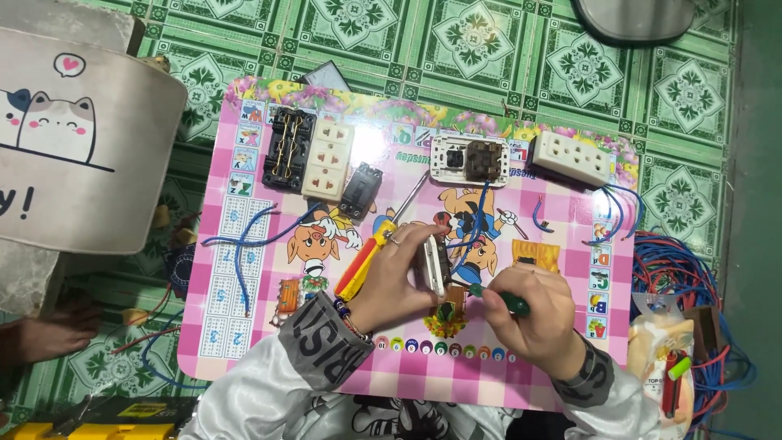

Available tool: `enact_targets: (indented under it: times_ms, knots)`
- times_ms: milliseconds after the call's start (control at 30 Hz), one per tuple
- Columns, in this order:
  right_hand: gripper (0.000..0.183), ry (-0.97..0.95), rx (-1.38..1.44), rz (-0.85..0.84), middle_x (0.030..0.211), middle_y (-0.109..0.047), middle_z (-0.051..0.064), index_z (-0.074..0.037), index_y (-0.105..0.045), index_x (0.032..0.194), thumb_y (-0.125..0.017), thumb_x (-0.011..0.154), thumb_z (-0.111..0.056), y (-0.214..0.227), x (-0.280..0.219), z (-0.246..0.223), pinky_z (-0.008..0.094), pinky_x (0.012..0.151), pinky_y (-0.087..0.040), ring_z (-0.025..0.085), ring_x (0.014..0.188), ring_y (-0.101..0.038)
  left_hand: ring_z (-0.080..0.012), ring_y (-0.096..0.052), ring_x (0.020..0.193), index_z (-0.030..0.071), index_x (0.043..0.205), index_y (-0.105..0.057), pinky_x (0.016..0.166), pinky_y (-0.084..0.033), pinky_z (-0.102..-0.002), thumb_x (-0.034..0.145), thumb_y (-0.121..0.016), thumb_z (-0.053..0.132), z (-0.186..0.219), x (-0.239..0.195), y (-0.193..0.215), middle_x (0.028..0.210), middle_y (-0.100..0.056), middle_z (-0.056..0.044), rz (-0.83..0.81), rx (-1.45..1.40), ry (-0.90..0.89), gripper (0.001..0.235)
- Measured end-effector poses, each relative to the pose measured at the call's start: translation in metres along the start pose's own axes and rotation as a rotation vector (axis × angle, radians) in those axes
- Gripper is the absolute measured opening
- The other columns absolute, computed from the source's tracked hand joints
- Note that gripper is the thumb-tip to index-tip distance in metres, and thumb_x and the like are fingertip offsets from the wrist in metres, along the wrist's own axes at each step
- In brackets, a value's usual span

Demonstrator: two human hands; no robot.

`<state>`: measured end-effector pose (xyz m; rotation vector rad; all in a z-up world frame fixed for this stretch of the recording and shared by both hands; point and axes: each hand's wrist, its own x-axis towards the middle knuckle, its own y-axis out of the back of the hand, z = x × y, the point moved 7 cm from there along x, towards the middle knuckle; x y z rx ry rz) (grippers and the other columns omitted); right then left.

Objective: The person uses a screwdriver to tighten the terminal screws on a white electrical outlet while holding it on a pink checkered table. They manipulate blue wires and adjust the outlet's position to secure the connections.

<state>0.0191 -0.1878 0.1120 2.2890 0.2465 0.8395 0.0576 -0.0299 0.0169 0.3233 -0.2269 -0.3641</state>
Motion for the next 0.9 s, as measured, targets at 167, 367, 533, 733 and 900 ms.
enact_targets:
  times_ms: [167, 367, 533, 733, 900]
  knots:
    - [0.019, -0.003, 0.01, -0.009, 0.064, -0.057, 0.007, -0.003, -0.054, 0.089, -0.056, 0.1, -0.018, 0.001, 0.0, -0.001, 0.032, 0.049, -0.042, 0.02, 0.05, -0.054, -0.0299, -0.061, 0.116, 0.018, 0.142, -0.046, 0.088, -0.054, -0.041, 0.068, -0.084, 0.027, 0.0, 0.0, 0.0, 0.13, -0.06, -0.014, 0.005, -0.009, -0.017, 0.083]
    - [0.016, 0.012, -0.013, -0.007, 0.064, -0.057, 0.006, -0.004, -0.052, 0.091, -0.058, 0.1, -0.016, -0.004, -0.005, 0.0, 0.033, 0.05, -0.041, 0.021, 0.049, -0.052, -0.0297, -0.061, 0.115, 0.016, 0.142, -0.046, 0.088, -0.055, -0.042, 0.068, -0.086, 0.026, -0.004, 0.0, -0.001, 0.129, -0.06, -0.014, 0.008, 0.005, -0.039, 0.084]
    - [0.013, 0.053, -0.007, -0.032, 0.061, -0.057, 0.006, -0.005, -0.045, 0.096, -0.053, 0.102, -0.013, -0.012, -0.004, -0.01, 0.034, 0.047, -0.043, 0.02, 0.048, -0.054, -0.0301, -0.06, 0.114, 0.016, 0.142, -0.045, 0.084, -0.054, -0.042, 0.067, -0.086, 0.025, 0.0, 0.0, -0.002, 0.127, -0.06, -0.014, 0.0, -0.002, -0.035, 0.086]
    - [0.014, 0.018, -0.055, -0.139, 0.076, -0.061, 0.013, -0.004, -0.046, 0.1, -0.055, 0.102, -0.015, -0.012, -0.006, -0.002, 0.037, 0.055, -0.05, 0.026, 0.062, -0.061, -0.0294, -0.06, 0.114, 0.013, 0.142, -0.045, 0.088, -0.053, -0.04, 0.071, -0.079, 0.023, 0.002, 0.002, -0.003, 0.127, -0.06, -0.015, -0.019, -0.004, -0.025, 0.079]
    - [0.02, 0.158, 0.019, -0.298, 0.082, -0.059, 0.012, -0.003, -0.042, 0.102, -0.062, 0.097, -0.005, -0.011, 0.01, -0.008, 0.042, 0.062, -0.049, 0.029, 0.064, -0.056, -0.0294, -0.061, 0.111, 0.017, 0.143, -0.044, 0.083, -0.053, -0.04, 0.073, -0.081, 0.026, 0.0, 0.002, -0.003, 0.129, -0.059, -0.015, -0.042, -0.003, -0.033, 0.079]
